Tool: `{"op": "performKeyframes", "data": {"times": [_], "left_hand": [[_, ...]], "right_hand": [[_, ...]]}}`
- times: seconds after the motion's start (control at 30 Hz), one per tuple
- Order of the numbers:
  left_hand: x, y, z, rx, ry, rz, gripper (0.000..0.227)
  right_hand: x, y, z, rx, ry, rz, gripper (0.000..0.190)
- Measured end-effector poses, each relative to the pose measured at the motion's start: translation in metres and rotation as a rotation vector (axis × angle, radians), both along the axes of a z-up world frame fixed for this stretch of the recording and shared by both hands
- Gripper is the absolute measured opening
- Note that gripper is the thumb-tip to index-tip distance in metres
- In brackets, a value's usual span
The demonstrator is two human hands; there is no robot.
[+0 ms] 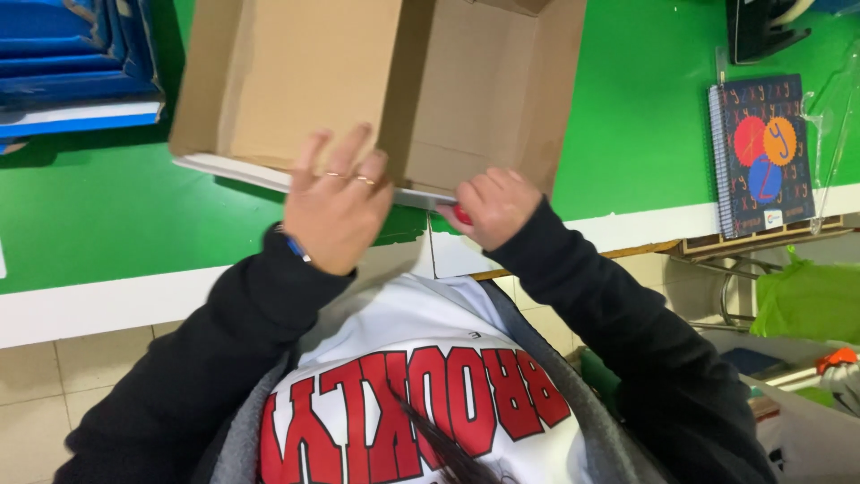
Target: The person folds an empty cardboard shoe box on a green counter, pressing its flaps and edges into shape, then uses a red stapler to staple the box corners and seams. They continue folding and stapling the box sides, repositioning the box as they work.
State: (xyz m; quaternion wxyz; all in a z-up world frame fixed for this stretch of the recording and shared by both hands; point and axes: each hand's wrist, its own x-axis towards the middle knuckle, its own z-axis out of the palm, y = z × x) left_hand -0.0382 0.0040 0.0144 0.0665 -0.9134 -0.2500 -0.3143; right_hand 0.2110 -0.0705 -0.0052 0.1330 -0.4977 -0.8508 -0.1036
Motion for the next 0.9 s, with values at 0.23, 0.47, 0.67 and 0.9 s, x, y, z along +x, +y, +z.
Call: {"op": "performKeyframes", "data": {"times": [0.23, 0.47, 0.67, 0.9], "left_hand": [[-0.012, 0.008, -0.023, -0.118, -0.039, -0.069, 0.016], [-0.01, 0.003, -0.023, -0.201, -0.026, -0.13, 0.026], [-0.012, -0.009, -0.027, -0.331, -0.081, -0.06, 0.034], [-0.007, -0.009, -0.03, -0.555, -0.259, -0.062, 0.024]], "right_hand": [[0.003, -0.004, 0.009, 0.002, 0.006, -0.009, 0.038], [-0.044, 0.015, 0.008, -0.068, 0.063, -0.022, 0.048], [-0.064, 0.029, -0.001, -0.023, 0.164, 0.001, 0.048], [-0.062, 0.029, -0.011, -0.032, 0.175, -0.006, 0.042]]}}
